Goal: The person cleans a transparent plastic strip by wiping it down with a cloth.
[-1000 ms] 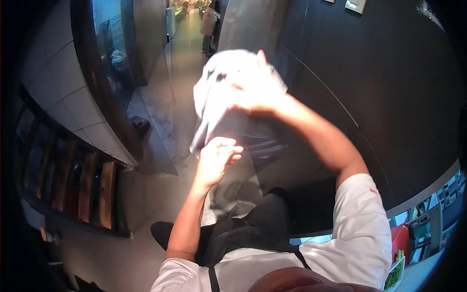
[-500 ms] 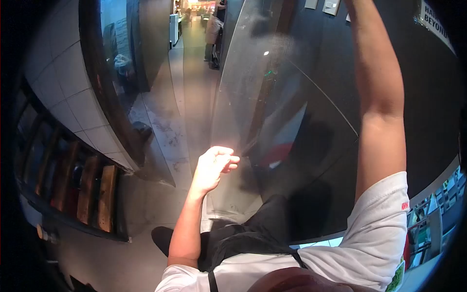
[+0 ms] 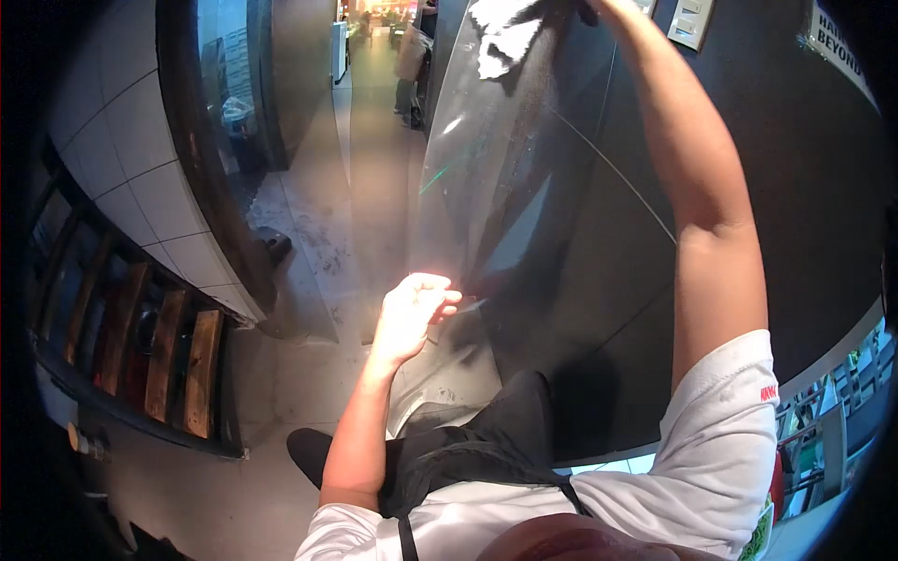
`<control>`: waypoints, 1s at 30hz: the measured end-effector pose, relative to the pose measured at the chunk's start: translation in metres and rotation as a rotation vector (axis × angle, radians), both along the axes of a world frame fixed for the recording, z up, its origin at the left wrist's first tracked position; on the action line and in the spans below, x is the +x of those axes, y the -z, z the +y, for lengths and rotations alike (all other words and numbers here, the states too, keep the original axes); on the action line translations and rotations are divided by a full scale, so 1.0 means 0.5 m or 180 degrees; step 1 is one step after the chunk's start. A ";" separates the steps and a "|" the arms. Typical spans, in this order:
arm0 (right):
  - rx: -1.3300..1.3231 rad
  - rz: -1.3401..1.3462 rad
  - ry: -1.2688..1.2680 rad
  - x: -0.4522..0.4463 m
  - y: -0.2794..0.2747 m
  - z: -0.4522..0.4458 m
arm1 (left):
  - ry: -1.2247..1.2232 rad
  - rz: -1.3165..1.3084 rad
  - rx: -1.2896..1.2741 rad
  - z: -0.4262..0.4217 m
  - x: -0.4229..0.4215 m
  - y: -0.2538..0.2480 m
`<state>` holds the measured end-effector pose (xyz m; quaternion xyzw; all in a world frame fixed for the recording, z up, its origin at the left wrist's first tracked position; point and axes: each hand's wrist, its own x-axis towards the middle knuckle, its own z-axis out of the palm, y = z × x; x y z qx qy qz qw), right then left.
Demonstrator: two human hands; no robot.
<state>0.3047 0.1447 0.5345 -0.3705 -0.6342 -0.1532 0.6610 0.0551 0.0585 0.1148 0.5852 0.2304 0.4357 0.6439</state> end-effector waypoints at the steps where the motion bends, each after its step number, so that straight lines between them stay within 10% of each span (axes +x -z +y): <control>1: 0.0047 -0.1935 0.1755 -0.008 0.016 0.004 | 0.0005 0.0020 0.0011 -0.006 0.001 -0.001; 3: -0.0758 -0.3799 0.2607 -0.095 0.093 -0.044 | 0.0008 0.0040 0.0040 -0.013 0.008 -0.007; 6: 0.0145 -0.3766 0.3122 -0.042 0.219 0.058 | -0.0005 -0.0018 0.0109 -0.020 0.017 -0.019; 17: -0.0694 -0.3909 -0.1315 -0.103 0.615 -0.122 | -0.0129 0.0090 0.0755 0.044 0.058 0.060; 18: -0.0283 -0.4129 -0.1034 -0.111 0.616 -0.136 | -0.0238 0.0243 0.0899 0.039 0.052 0.063; 21: -0.2583 -0.3427 -0.0455 -0.138 0.477 -0.150 | -0.0129 0.0066 0.0195 0.011 0.050 0.014; 25: -0.1026 -0.3065 0.0338 0.032 0.298 0.040 | 0.0019 -0.0128 0.0099 -0.010 0.015 -0.017; 27: -0.1218 -0.1629 -0.0021 0.084 0.187 0.069 | 0.0038 -0.0086 0.0182 -0.018 -0.001 -0.032; 28: -0.1997 0.0433 -0.0623 0.031 0.124 0.004 | 0.0092 -0.0144 0.0164 -0.015 -0.008 -0.033; 30: 0.1190 -0.3225 0.1529 0.149 0.083 0.100 | 0.0226 -0.0283 0.0112 -0.013 -0.034 -0.022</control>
